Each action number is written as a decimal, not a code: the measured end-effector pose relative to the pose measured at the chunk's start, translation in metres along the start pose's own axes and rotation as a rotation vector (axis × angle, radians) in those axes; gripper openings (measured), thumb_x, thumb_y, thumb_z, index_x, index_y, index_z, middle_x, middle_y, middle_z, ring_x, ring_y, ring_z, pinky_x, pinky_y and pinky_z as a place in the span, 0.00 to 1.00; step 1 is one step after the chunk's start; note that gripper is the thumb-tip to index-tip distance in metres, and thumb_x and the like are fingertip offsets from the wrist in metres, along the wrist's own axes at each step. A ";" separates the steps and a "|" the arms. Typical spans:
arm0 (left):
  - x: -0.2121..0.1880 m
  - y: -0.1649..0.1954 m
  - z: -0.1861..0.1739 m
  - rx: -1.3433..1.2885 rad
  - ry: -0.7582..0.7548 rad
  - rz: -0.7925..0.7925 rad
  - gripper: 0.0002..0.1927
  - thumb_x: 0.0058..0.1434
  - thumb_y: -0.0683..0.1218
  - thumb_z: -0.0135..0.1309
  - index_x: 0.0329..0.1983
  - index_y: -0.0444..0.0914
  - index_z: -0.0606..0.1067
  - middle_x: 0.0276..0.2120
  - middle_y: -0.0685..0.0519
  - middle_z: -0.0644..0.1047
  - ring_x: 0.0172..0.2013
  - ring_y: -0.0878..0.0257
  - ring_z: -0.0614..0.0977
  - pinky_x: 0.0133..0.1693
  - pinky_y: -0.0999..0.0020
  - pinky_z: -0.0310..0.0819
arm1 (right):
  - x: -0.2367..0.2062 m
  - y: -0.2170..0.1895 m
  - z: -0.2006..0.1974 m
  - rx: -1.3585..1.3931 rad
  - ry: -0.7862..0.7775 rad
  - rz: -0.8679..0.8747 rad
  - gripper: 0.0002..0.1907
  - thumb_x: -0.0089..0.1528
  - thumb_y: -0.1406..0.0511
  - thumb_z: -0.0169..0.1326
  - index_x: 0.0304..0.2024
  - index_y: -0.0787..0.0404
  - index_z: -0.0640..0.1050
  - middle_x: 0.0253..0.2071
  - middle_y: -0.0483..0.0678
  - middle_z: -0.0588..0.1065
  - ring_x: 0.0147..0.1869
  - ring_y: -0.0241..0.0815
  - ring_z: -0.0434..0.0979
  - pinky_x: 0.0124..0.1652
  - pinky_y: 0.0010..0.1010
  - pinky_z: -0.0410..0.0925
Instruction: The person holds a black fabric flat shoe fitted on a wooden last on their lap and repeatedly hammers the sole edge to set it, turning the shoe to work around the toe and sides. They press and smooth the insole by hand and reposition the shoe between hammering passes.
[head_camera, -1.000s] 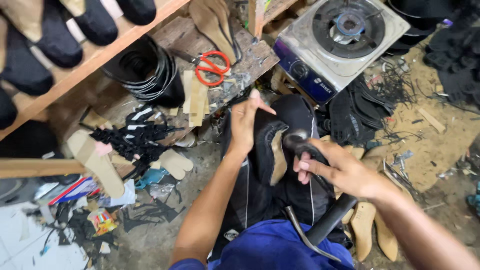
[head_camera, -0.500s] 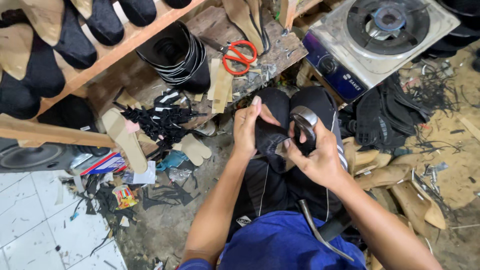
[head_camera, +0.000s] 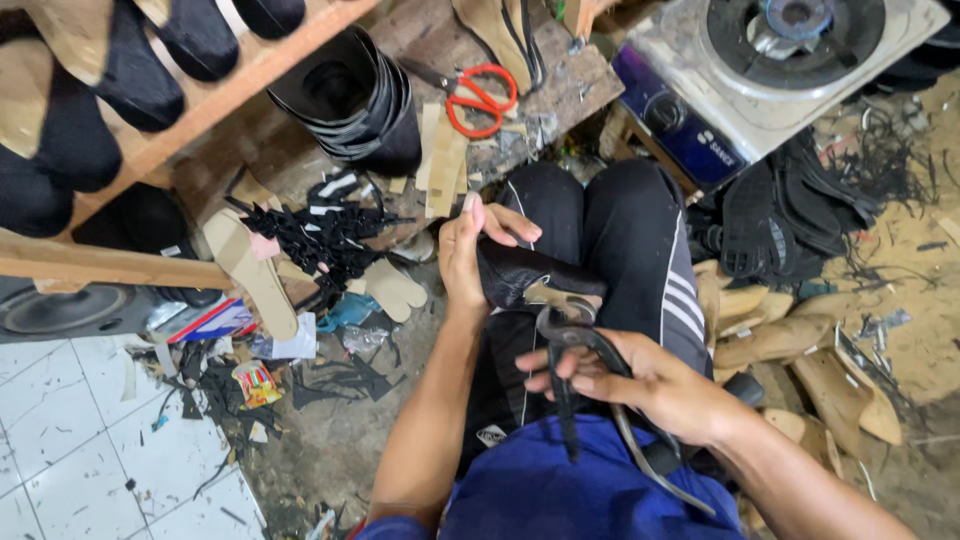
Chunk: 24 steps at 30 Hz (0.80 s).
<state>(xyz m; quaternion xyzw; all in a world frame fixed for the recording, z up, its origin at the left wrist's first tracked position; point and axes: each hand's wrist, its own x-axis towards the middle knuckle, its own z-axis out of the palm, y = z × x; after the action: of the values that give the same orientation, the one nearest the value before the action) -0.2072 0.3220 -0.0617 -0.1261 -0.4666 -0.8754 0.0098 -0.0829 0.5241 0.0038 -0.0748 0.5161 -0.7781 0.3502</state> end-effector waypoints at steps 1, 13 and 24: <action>-0.004 0.000 0.002 0.021 -0.011 -0.005 0.29 0.77 0.52 0.35 0.22 0.32 0.70 0.28 0.37 0.79 0.31 0.53 0.80 0.43 0.60 0.76 | 0.003 0.000 0.003 0.020 -0.021 0.009 0.06 0.66 0.69 0.52 0.44 0.65 0.74 0.65 0.62 0.73 0.67 0.53 0.76 0.63 0.43 0.67; -0.030 0.004 0.015 0.072 -0.114 0.013 0.29 0.79 0.49 0.36 0.23 0.31 0.71 0.25 0.40 0.77 0.27 0.57 0.77 0.37 0.64 0.71 | -0.031 -0.023 0.011 -0.521 0.128 0.048 0.08 0.67 0.66 0.52 0.44 0.64 0.77 0.46 0.52 0.80 0.52 0.43 0.82 0.54 0.34 0.72; -0.024 -0.020 -0.003 0.016 0.039 -0.036 0.29 0.79 0.50 0.38 0.22 0.31 0.70 0.23 0.42 0.75 0.25 0.55 0.77 0.35 0.64 0.72 | 0.012 0.002 0.033 -0.613 0.441 -0.081 0.06 0.64 0.67 0.52 0.40 0.64 0.70 0.28 0.53 0.71 0.28 0.48 0.76 0.31 0.35 0.71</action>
<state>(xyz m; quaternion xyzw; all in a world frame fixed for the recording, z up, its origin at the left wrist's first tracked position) -0.1876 0.3288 -0.0848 -0.1006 -0.4753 -0.8740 0.0042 -0.0754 0.4915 0.0138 -0.0272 0.7845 -0.5982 0.1612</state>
